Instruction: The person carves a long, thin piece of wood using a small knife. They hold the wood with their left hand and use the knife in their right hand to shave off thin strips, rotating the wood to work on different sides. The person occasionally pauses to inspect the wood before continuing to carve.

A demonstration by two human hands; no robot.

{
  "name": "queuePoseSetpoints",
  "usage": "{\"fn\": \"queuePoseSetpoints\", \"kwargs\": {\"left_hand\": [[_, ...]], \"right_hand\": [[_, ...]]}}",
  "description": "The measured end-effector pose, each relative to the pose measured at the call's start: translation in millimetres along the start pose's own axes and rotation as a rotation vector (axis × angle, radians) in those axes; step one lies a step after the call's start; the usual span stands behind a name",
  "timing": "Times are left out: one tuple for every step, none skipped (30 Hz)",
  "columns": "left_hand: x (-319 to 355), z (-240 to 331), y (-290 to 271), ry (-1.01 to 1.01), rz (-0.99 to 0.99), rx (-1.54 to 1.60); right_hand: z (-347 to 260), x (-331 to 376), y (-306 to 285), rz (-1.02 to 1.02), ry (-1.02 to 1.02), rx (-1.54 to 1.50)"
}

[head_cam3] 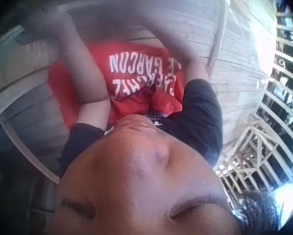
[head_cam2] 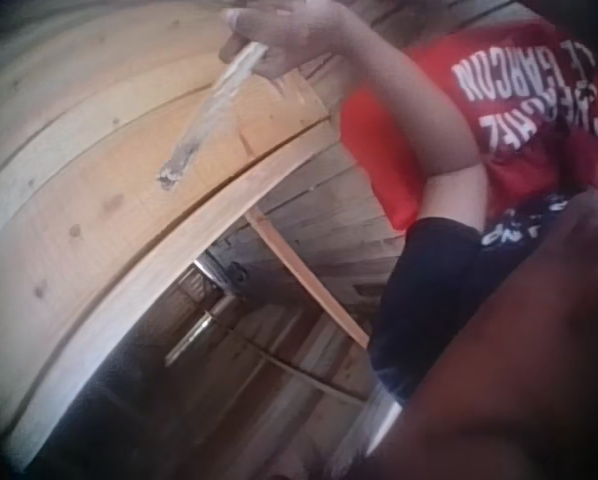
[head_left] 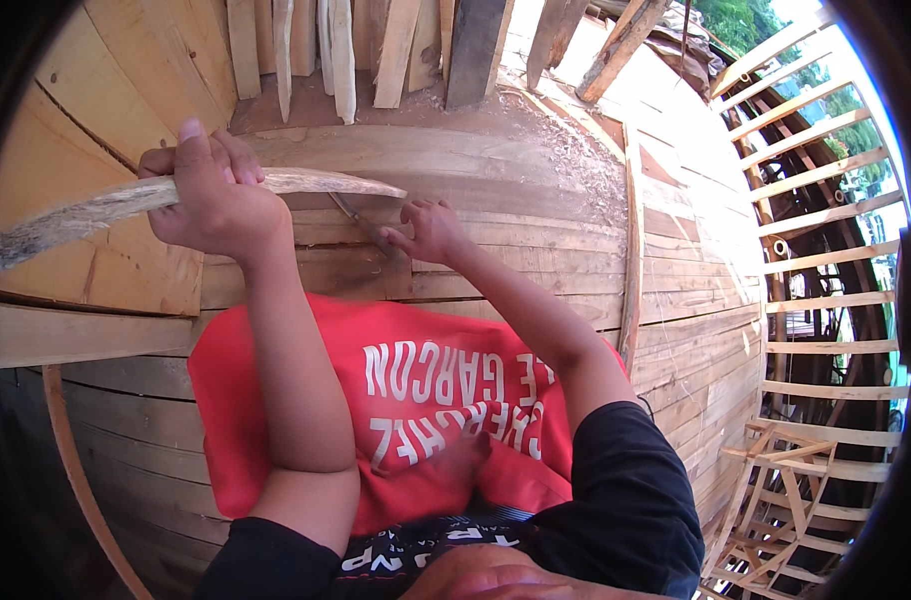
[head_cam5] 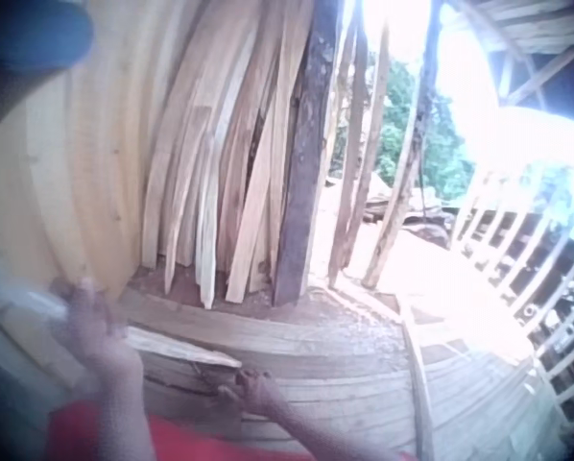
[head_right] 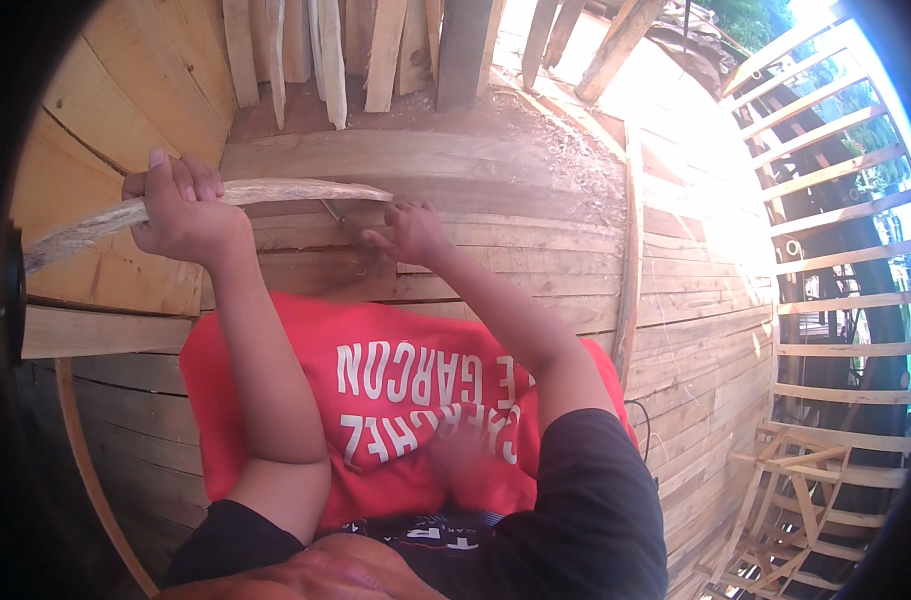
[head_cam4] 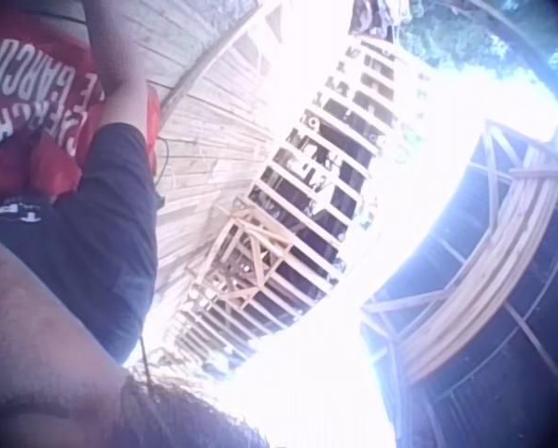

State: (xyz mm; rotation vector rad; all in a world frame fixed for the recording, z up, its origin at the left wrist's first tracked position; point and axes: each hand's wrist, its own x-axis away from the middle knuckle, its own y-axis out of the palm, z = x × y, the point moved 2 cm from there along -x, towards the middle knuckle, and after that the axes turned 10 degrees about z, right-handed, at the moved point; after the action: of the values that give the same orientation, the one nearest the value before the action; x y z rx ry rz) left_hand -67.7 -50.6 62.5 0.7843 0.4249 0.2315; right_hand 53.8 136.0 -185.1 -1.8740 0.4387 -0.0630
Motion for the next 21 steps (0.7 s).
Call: {"fn": "queuePoseSetpoints", "kwargs": {"left_hand": [[3, 0, 1, -0.004, 0.001, -0.01], [6, 2, 4, -0.002, 0.004, -0.01], [11, 4, 9, -0.009, -0.006, 0.014], [13, 2, 9, -0.015, -0.005, 0.009], [14, 1, 8, -0.015, -0.002, 0.003], [15, -2, 9, -0.02, -0.001, 0.002], [16, -3, 9, -0.023, -0.004, 0.004], [14, -4, 6, -0.021, -0.007, 0.002], [13, -3, 4, -0.019, -0.01, 0.0], [12, -2, 2, -0.014, -0.008, -0.01], [12, -1, 1, -0.016, -0.006, -0.017], [15, 0, 3, -0.023, -0.006, -0.016], [17, 0, 3, -0.044, -0.019, -0.01], [21, -1, 1, -0.063, -0.033, -0.003], [21, -1, 0, -0.065, -0.045, -0.001], [24, 0, -1, -0.019, -0.071, -0.013], [30, -2, 0, 0.015, -0.099, -0.02], [36, -1, 3, 0.052, -0.127, -0.031], [41, 3, 7, 0.035, -0.128, -0.025], [41, -3, 8, 0.051, -0.121, -0.038], [37, -16, 5, 0.067, -0.115, -0.053]], "right_hand": [[-16, 7, 5, -0.005, -0.032, 0.025], [-30, 8, 7, -0.002, -0.07, 0.058], [-33, 11, 15, 0.02, -0.054, 0.076], [-34, 15, 25, 0.042, -0.038, 0.094], [-33, 16, 35, 0.065, -0.029, 0.109], [-30, 19, 37, 0.041, -0.009, 0.136], [-25, 22, 39, 0.018, 0.013, 0.163], [-27, 21, 33, -0.005, 0.03, 0.185], [-26, 22, 25, -0.061, 0.057, 0.16], [-22, 25, 14, -0.116, 0.084, 0.134], [-15, 31, -1, -0.172, 0.116, 0.113], [-1, 39, -11, -0.203, 0.152, 0.085], [14, 47, -22, -0.233, 0.186, 0.055], [31, 58, -32, -0.229, 0.211, 0.059], [38, 63, -45, -0.224, 0.221, 0.054], [44, 69, -59, -0.256, 0.225, 0.063], [56, 82, -71, -0.289, 0.23, 0.098], [68, 95, -83, -0.323, 0.234, 0.129], [81, 111, -89, -0.323, 0.325, 0.079], [94, 131, -96, -0.317, 0.423, 0.033], [105, 154, -99, -0.276, 0.632, -0.164]]}}
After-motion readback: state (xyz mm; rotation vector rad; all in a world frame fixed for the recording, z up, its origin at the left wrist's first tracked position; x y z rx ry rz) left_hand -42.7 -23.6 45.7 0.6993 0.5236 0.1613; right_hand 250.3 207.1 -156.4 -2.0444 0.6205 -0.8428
